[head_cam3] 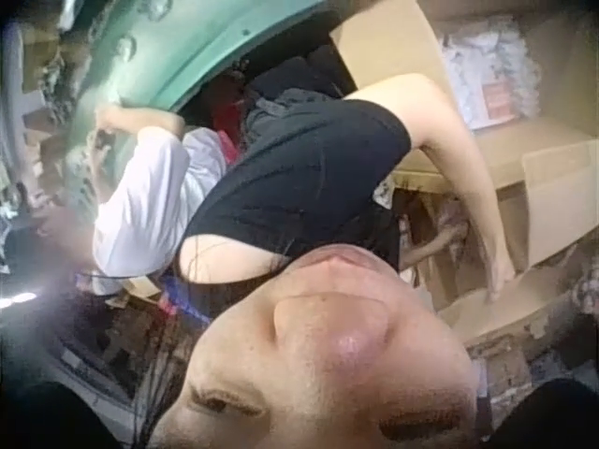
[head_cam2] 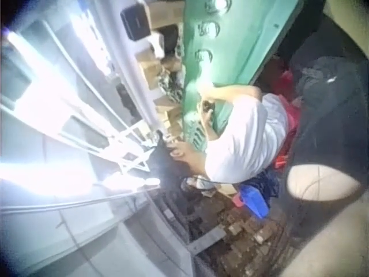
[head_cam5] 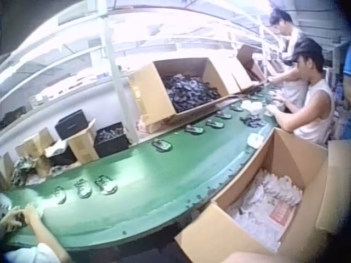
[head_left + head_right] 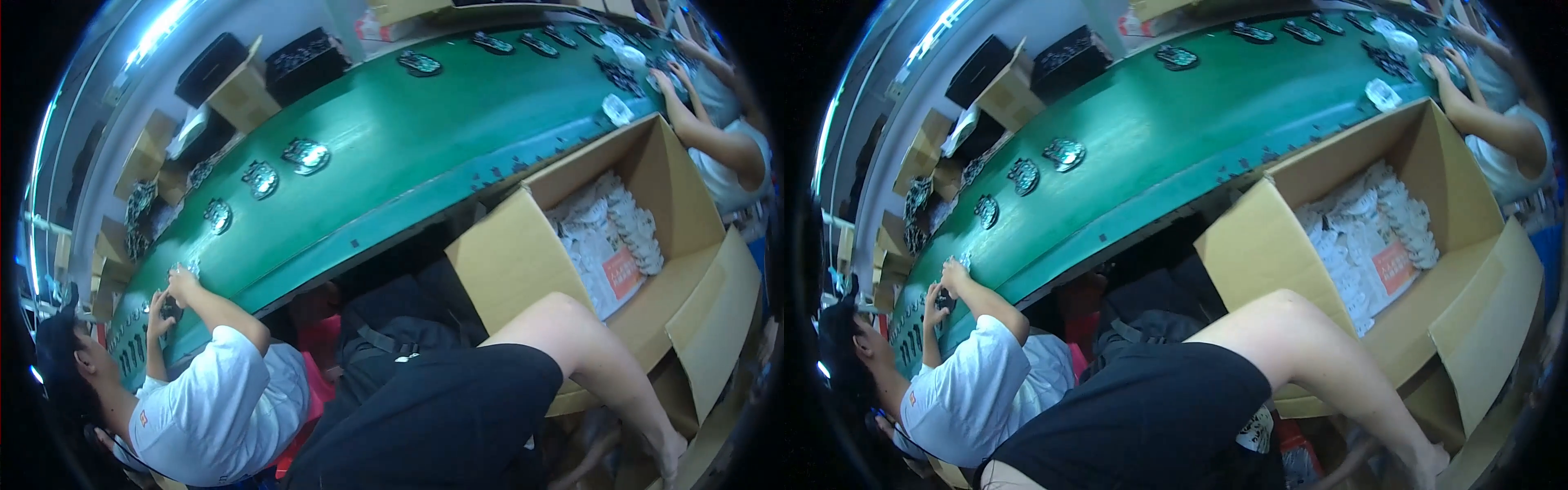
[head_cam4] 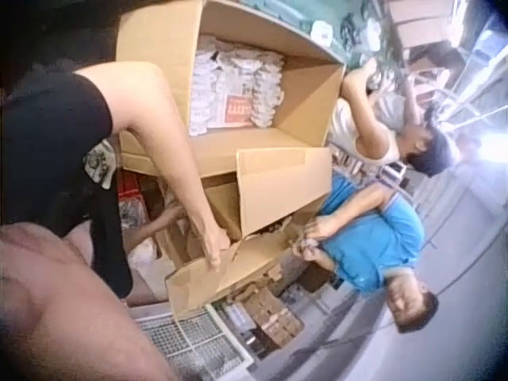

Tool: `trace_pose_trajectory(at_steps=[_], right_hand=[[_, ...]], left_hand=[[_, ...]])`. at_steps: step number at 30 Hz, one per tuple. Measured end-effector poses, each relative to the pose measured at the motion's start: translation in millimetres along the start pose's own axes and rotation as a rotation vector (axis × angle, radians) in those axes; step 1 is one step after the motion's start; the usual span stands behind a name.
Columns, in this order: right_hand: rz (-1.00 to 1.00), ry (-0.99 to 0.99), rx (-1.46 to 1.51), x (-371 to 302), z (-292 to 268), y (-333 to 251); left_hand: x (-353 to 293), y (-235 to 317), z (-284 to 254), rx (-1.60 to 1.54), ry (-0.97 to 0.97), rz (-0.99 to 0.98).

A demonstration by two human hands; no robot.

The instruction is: The person installs scroll wheels into computer mouse circuit boards on an assembly line. They unwrap additional scroll wheels from plastic bags, place them onto the conveyor belt, and install them into other mouse assemblies by hand.

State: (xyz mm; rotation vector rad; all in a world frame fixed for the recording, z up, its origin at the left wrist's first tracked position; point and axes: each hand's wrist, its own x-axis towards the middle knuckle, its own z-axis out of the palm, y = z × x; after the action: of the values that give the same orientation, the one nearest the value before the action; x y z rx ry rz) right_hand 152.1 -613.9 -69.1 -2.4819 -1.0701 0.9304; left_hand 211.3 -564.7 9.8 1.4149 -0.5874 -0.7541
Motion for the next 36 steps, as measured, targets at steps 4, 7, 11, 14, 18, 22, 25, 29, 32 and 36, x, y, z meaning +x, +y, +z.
trace_pose_trajectory(at_steps=[4,7,11,14,18,22,25,29,32,36], right_hand=[[-0.050,0.044,0.210,-10,22,-44],[0.023,0.142,0.360,-47,39,-80],[-0.115,0.080,0.484,-54,23,-150],[-0.265,0.023,0.504,-55,5,-145],[-0.251,0.028,0.585,-39,3,-155],[-0.163,-0.008,0.547,-4,2,-166],[-0.221,-0.068,0.492,33,-11,-205],[-0.519,-0.130,0.225,93,-43,-265],[-0.644,-0.097,-0.058,126,-75,-309],[-0.801,-0.178,-0.395,212,-117,-393]], left_hand=[[-47,-1,23,-0.006,-0.003,-0.114],[-24,-38,60,0.115,0.103,-0.159],[-72,-111,-19,0.558,0.118,0.103],[-159,-37,-50,0.573,0.021,0.009],[-265,-11,-105,0.450,-0.040,0.073],[-350,-28,-134,0.219,0.163,-0.031],[-428,-20,-137,0.127,0.279,-0.169],[-510,-9,-146,0.153,0.291,-0.270],[-552,-11,-146,0.352,0.265,-0.277],[-611,-23,-126,0.459,0.302,-0.366]])
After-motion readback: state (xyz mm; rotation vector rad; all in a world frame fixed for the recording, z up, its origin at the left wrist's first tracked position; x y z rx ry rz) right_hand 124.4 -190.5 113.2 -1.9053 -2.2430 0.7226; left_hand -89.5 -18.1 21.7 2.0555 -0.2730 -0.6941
